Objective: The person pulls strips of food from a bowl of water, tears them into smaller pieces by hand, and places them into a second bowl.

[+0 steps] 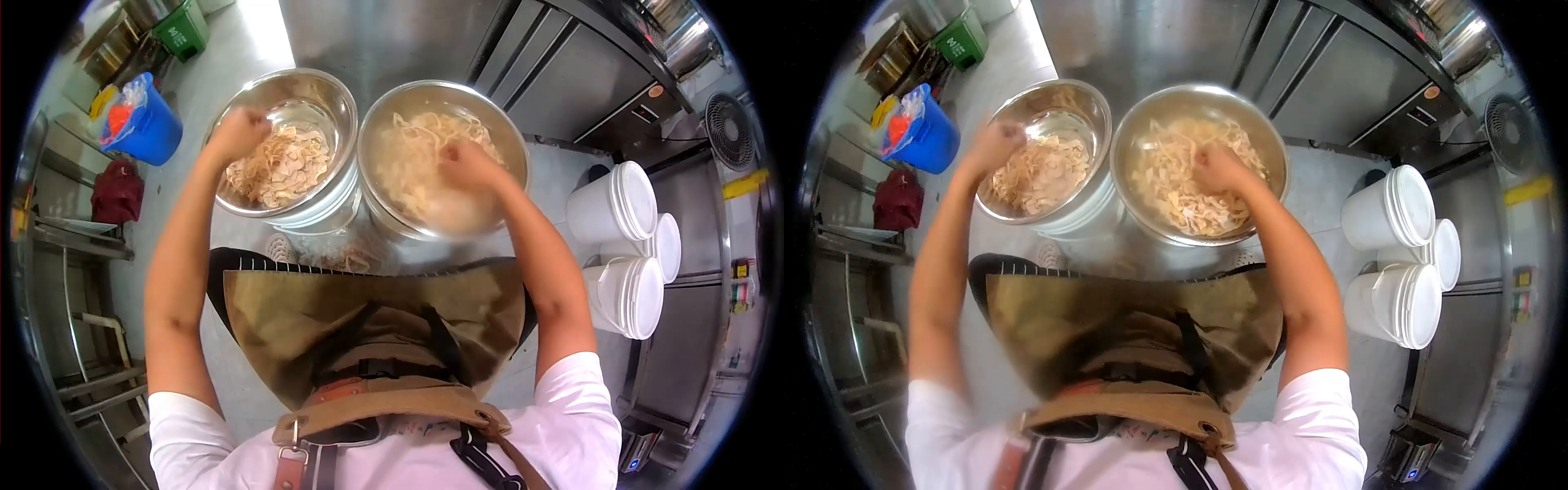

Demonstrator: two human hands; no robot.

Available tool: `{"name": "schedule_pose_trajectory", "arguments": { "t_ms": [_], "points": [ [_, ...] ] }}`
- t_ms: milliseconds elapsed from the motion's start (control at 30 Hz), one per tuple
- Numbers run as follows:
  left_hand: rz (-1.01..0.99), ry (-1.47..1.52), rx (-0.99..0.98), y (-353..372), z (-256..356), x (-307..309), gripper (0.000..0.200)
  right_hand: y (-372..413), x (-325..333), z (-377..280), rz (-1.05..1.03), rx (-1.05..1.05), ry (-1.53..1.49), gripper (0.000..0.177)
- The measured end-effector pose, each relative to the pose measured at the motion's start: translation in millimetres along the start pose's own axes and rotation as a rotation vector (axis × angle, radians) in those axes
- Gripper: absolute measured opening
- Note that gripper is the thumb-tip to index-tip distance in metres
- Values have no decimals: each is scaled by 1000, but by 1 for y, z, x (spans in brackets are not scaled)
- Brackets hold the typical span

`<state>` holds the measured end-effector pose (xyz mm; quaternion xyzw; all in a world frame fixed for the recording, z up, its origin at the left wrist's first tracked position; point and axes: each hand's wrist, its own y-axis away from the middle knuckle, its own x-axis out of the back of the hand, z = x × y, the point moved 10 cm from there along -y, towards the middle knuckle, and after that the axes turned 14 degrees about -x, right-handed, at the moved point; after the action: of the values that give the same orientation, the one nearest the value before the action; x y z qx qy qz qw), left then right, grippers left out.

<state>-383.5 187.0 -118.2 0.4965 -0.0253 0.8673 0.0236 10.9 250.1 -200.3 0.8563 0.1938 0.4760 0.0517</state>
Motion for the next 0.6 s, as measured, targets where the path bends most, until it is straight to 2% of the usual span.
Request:
{"name": "schedule_pose_trajectory", "arguments": {
  "t_ms": [100, 200, 267, 300, 333, 400, 500, 600],
  "points": [
    [-375, -630, 84, 22, -32, -27, 22, -32, -2, -18, 64, -142, 70, 28],
    [-405, -576, 96, 24, -15, -19, 25, -69, -10, -8, 164, -230, 66, 25],
    [-211, -467, -51, 29, 33, -9, 27, -96, -20, 10, 239, -199, -34, 25],
    [-106, -413, -121, 28, 58, 0, 28, -92, -9, -7, 214, -181, 16, 25],
    [-73, -319, -146, 26, 79, 4, 28, -73, 13, -34, 188, -162, 70, 25],
    [-31, -116, -253, 17, 113, -4, 27, -81, 29, -48, 98, -16, 151, 25],
    [-66, 64, -417, -5, 164, -32, 25, -49, 87, -76, -29, 72, -222, 24],
    [-82, 222, -548, -31, 205, -63, 24, -1, 152, -113, 11, 45, -479, 23]
  ]
}}
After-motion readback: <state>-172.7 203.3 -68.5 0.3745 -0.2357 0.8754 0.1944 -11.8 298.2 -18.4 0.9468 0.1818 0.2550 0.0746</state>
